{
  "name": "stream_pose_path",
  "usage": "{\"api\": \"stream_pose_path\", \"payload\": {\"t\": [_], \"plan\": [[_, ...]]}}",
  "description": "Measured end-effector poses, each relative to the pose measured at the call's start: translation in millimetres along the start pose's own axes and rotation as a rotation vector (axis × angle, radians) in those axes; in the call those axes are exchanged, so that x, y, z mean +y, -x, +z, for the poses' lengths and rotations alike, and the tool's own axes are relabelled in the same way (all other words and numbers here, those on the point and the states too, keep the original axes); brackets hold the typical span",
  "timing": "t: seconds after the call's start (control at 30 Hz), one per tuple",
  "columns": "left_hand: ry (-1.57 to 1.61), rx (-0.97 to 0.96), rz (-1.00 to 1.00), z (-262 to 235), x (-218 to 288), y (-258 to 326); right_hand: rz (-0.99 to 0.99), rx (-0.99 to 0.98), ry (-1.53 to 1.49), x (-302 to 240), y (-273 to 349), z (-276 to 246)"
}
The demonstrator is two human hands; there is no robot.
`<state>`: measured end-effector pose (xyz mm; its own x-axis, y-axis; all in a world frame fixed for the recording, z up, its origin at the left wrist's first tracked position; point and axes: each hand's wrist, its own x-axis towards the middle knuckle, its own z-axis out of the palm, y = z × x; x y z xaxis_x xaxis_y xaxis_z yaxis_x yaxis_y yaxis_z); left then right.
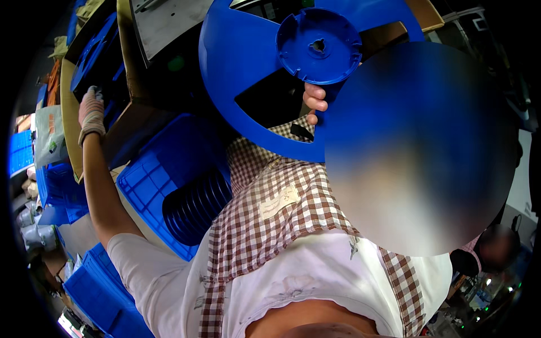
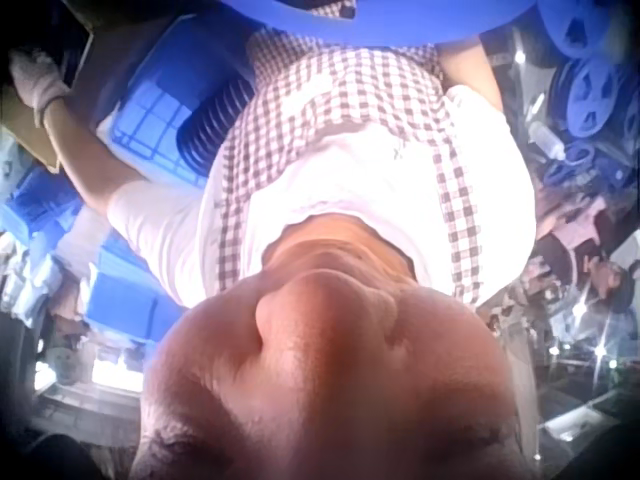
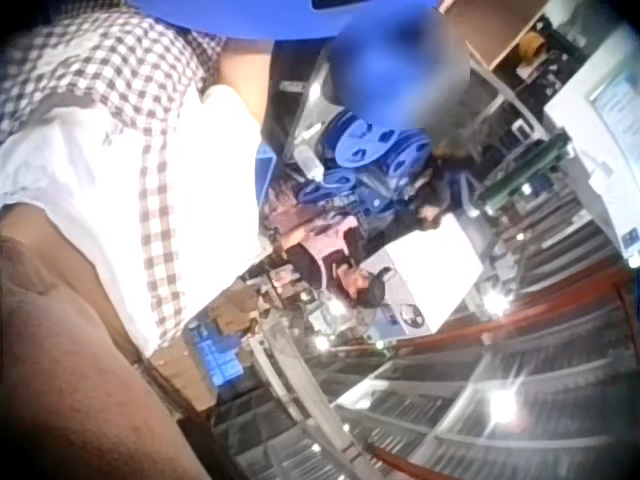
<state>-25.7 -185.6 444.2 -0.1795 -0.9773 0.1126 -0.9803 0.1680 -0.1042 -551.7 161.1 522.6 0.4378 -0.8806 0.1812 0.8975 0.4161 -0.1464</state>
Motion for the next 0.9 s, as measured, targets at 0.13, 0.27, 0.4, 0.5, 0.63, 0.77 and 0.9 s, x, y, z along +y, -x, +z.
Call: {"api": "stream_pose_path", "payload": {"t": [0.13,0.27,0.4,0.5,0.63,0.77,0.9], "plan": [[-0.033,0.281,-0.008,-39,-23,48,0.027,-0.005,-0.013,3,-7,-14],[0.689,0.672,0.103,-75,17,146,-0.008,0.076,0.040,15,0,-16],[0.374,0.741,0.210,-120,157,253,0.034,0.138,0.111,38,-8,-26],[0.484,0.648,0.391,-129,216,312,0.072,0.131,0.063,60,-14,-14],[0.550,0.601,0.623,-118,264,335,0.283,0.187,-0.086,57,-13,-34],[0.481,0.542,0.753,-114,288,333,0.300,0.112,-0.054,55,-5,-46],[0.437,0.290,0.713,-121,288,318,0.251,0.041,-0.028,43,-7,-59]]}}
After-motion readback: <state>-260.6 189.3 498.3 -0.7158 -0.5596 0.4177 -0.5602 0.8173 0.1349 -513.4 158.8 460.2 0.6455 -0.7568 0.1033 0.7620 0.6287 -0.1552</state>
